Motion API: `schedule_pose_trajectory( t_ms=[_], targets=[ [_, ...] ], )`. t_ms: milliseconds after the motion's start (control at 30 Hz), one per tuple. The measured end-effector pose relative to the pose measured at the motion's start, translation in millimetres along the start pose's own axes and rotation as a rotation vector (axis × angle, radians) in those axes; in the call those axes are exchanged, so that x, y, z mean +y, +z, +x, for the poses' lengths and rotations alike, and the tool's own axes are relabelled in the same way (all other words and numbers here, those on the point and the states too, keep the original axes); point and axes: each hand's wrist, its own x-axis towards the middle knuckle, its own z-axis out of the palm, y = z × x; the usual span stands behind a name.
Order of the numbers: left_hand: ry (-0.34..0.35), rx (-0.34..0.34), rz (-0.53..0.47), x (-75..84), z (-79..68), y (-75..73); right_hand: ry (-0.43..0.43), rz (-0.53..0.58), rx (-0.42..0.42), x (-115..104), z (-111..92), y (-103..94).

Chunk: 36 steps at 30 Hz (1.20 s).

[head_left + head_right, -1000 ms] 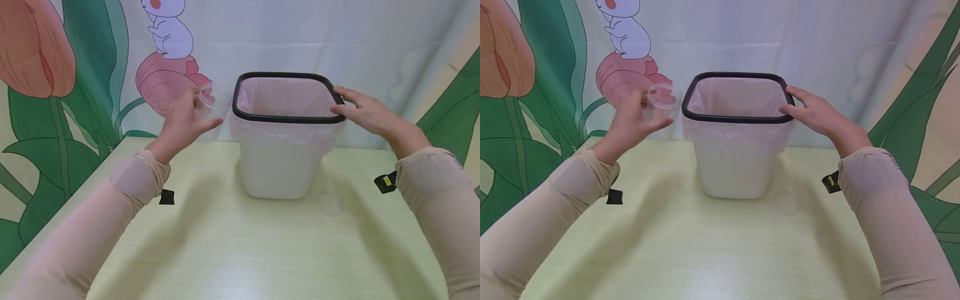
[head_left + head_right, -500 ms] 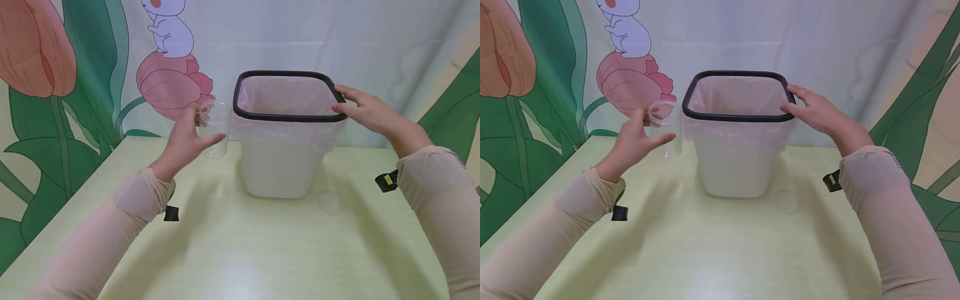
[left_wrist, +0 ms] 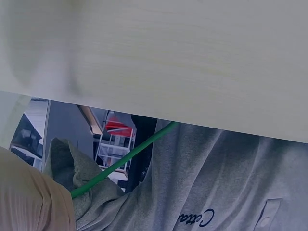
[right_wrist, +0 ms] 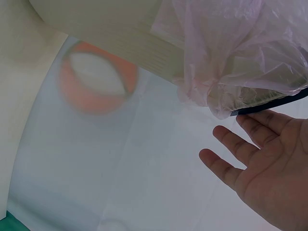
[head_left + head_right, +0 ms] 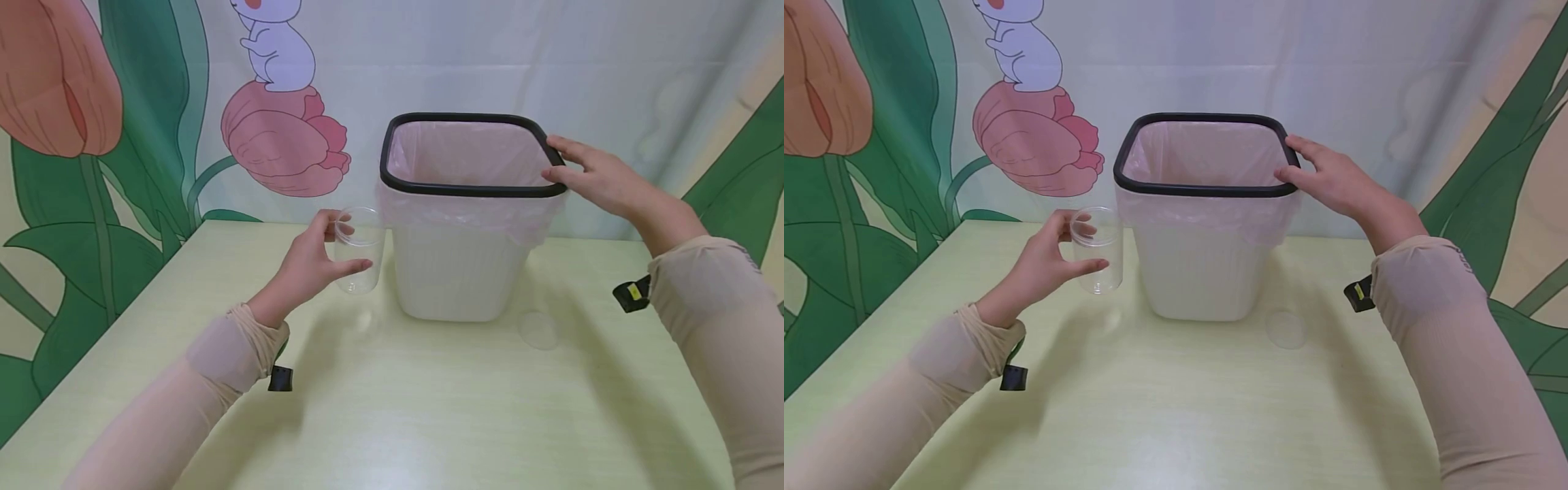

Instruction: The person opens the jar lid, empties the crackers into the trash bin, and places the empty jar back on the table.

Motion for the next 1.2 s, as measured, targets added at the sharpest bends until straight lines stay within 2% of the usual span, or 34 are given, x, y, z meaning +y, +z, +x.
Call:
schedule_pose_trajectory(
  t_ms=[433,800,1200],
  targets=[
    [0.036,-0.073,-0.045,-16.9,-16.5,25.8,0.003,0.006,-0.005,1.1,-0.6,-0.7],
    [0.024,-0.110,-0.080,-23.7,-21.2,42.5,0.003,0.005,-0.002,0.8,-0.2,-0.6],
    [0.052,-0.137,-0.109,-32.4,-24.0,57.3,-0.010,0.008,0.007,0.5,-0.2,0.0]
  ],
)
